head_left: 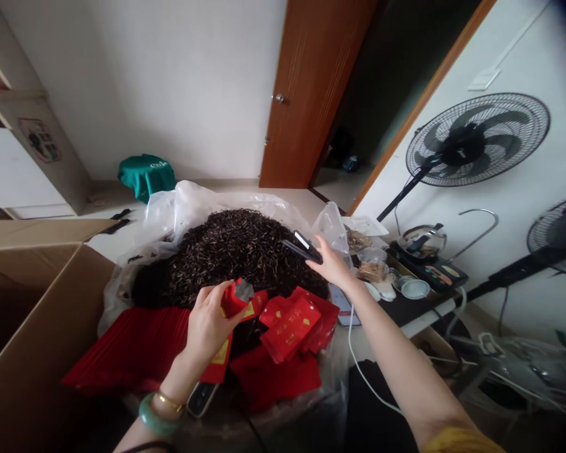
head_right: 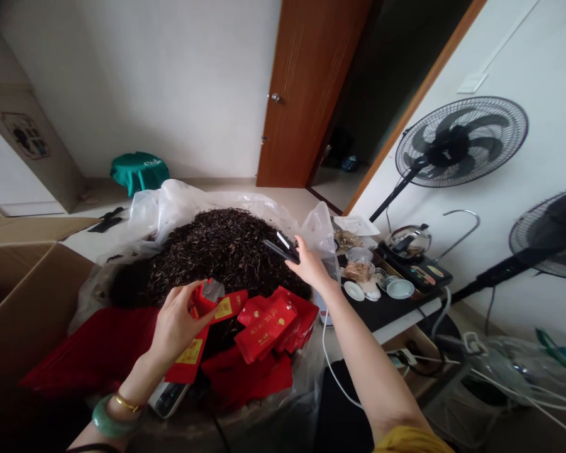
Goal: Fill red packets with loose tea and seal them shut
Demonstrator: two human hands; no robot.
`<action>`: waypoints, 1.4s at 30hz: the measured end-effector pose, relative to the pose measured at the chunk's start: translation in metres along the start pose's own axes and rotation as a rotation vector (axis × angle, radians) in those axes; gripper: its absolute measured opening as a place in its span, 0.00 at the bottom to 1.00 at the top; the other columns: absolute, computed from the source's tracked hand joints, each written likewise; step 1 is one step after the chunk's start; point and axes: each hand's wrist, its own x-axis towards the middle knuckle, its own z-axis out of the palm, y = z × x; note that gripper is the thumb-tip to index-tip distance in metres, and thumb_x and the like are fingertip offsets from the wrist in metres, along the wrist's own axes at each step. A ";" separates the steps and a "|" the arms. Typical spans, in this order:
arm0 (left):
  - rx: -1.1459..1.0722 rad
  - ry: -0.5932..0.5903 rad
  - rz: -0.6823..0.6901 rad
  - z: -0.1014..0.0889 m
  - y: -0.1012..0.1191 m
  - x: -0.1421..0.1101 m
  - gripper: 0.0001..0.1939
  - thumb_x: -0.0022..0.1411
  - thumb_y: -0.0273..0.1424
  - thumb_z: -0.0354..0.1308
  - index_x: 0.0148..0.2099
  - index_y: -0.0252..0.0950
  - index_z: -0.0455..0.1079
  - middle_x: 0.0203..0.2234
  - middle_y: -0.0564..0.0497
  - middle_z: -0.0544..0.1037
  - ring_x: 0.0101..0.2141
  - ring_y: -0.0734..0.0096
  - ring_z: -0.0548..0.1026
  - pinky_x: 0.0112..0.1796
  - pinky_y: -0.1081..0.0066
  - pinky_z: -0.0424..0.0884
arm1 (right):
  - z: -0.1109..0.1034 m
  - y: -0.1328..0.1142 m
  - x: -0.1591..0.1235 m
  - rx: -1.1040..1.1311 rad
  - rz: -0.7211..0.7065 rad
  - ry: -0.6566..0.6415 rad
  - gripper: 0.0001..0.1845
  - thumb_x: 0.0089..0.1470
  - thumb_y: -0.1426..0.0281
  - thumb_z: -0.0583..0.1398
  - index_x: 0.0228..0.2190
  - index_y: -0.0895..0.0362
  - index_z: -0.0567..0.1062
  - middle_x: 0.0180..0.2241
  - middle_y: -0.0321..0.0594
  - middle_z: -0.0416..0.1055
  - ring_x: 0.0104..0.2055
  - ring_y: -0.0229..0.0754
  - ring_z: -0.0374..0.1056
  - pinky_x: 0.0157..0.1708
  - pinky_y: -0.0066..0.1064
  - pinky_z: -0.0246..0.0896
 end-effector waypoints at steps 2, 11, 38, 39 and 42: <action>-0.009 0.000 0.000 0.001 0.000 0.000 0.22 0.53 0.36 0.64 0.50 0.37 0.67 0.39 0.46 0.78 0.41 0.59 0.74 0.41 0.63 0.73 | 0.010 0.015 -0.006 0.050 0.008 0.005 0.39 0.53 0.67 0.60 0.62 0.58 0.50 0.51 0.54 0.71 0.50 0.51 0.71 0.48 0.41 0.64; -0.117 -0.009 -0.043 0.002 0.004 -0.001 0.22 0.52 0.38 0.64 0.48 0.37 0.67 0.33 0.49 0.76 0.33 0.64 0.75 0.34 0.68 0.74 | 0.041 0.049 -0.039 0.003 -0.125 -0.061 0.26 0.51 0.73 0.61 0.52 0.56 0.68 0.49 0.52 0.71 0.52 0.53 0.67 0.51 0.45 0.62; -0.122 0.000 -0.228 0.010 -0.001 -0.001 0.23 0.48 0.35 0.66 0.47 0.38 0.68 0.32 0.51 0.73 0.33 0.63 0.73 0.34 0.65 0.74 | 0.068 -0.104 0.023 -0.058 -0.338 -0.286 0.22 0.47 0.79 0.62 0.45 0.53 0.72 0.49 0.45 0.65 0.45 0.46 0.68 0.44 0.36 0.65; -0.123 0.002 -0.242 0.009 -0.002 0.000 0.24 0.47 0.35 0.67 0.47 0.38 0.68 0.32 0.51 0.72 0.33 0.63 0.73 0.34 0.65 0.73 | 0.062 -0.107 0.025 -0.006 -0.330 -0.286 0.21 0.46 0.77 0.63 0.44 0.53 0.73 0.47 0.43 0.67 0.44 0.44 0.69 0.44 0.34 0.66; -0.123 0.012 -0.292 0.008 -0.005 0.002 0.25 0.46 0.33 0.67 0.48 0.39 0.68 0.32 0.51 0.72 0.33 0.64 0.72 0.34 0.67 0.73 | 0.042 -0.119 0.030 0.139 -0.299 -0.299 0.18 0.48 0.73 0.62 0.43 0.55 0.72 0.41 0.39 0.71 0.39 0.41 0.71 0.37 0.30 0.69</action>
